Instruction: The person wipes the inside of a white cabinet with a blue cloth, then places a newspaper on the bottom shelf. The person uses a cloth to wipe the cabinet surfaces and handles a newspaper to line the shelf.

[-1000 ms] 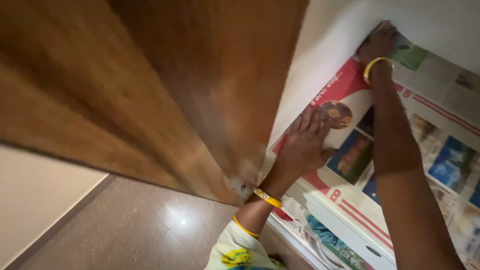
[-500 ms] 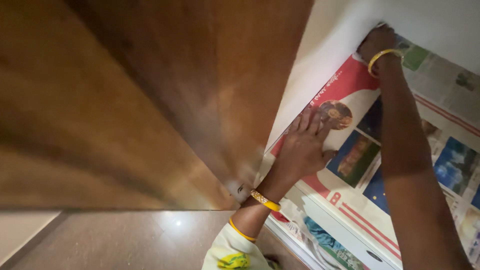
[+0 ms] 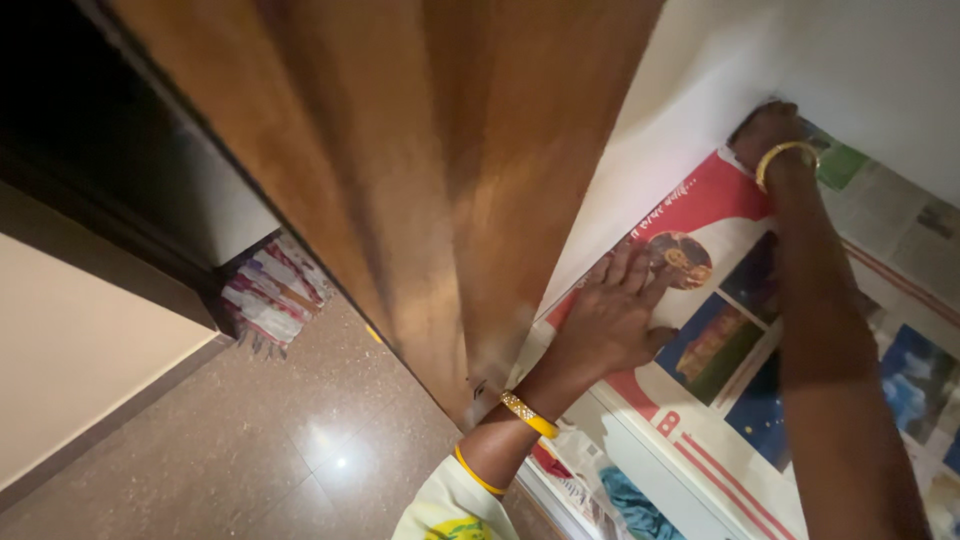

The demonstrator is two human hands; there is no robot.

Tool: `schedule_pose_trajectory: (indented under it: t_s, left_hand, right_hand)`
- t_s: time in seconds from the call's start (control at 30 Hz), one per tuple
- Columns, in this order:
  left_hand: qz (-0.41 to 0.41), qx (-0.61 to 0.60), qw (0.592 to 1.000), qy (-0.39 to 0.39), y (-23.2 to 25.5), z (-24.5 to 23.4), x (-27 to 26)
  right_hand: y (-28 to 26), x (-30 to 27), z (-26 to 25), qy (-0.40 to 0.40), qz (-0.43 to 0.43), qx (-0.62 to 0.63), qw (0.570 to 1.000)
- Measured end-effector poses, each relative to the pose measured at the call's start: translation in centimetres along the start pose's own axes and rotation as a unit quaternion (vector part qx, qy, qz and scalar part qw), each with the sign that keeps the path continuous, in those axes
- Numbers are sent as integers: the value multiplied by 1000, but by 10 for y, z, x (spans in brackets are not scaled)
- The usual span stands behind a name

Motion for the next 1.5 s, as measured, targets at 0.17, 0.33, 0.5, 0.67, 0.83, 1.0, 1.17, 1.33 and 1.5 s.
schedule_pose_trajectory:
  t_s: [0.17,0.33,0.5,0.67,0.83,1.0,1.17,1.33,1.5]
  left_hand:
    - [-3,30,999,-33,1,7,0]
    - [-10,28,999,-32,0,5,3]
    - [-7,21,1000,-18,5,0,2]
    - [-13,29,999,-23,10,-2,2]
    - [-24,39,998,-36,7,4,1]
    - [-31,52,996,-71,-2,16,-5]
    - [-20,65,993,-102,-5,24,-5]
    - [-5,36,997,-69,-10,28,-1]
    - [17,37,999,-31,-24,38,4]
  right_hand:
    - [13,1,9,-54,36,177,982]
    - [5,-10,-18,-30,19,152,988]
    - [-22,-53,-27,3,-57,113,992]
    - [-25,-51,-32,51,-49,131,989]
    - [-20,-32,-35,77,24,109,991]
    - [-8,-28,-39,180,83,181,963]
    - [-36,-60,-71,162,0,280,946]
    - [-82,-173,-157,174,-134,372,902]
    - [-121,-271,-220,300,-185,367,861]
Point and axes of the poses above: each hand's wrist, its own x-axis towards the middle knuckle, its own z-axis out of the palm, y = z × x, the point moved 9 cm from there along x, towards the middle knuckle, and after that the axes turned 8 degrees about -y, right-handed, at the moved point
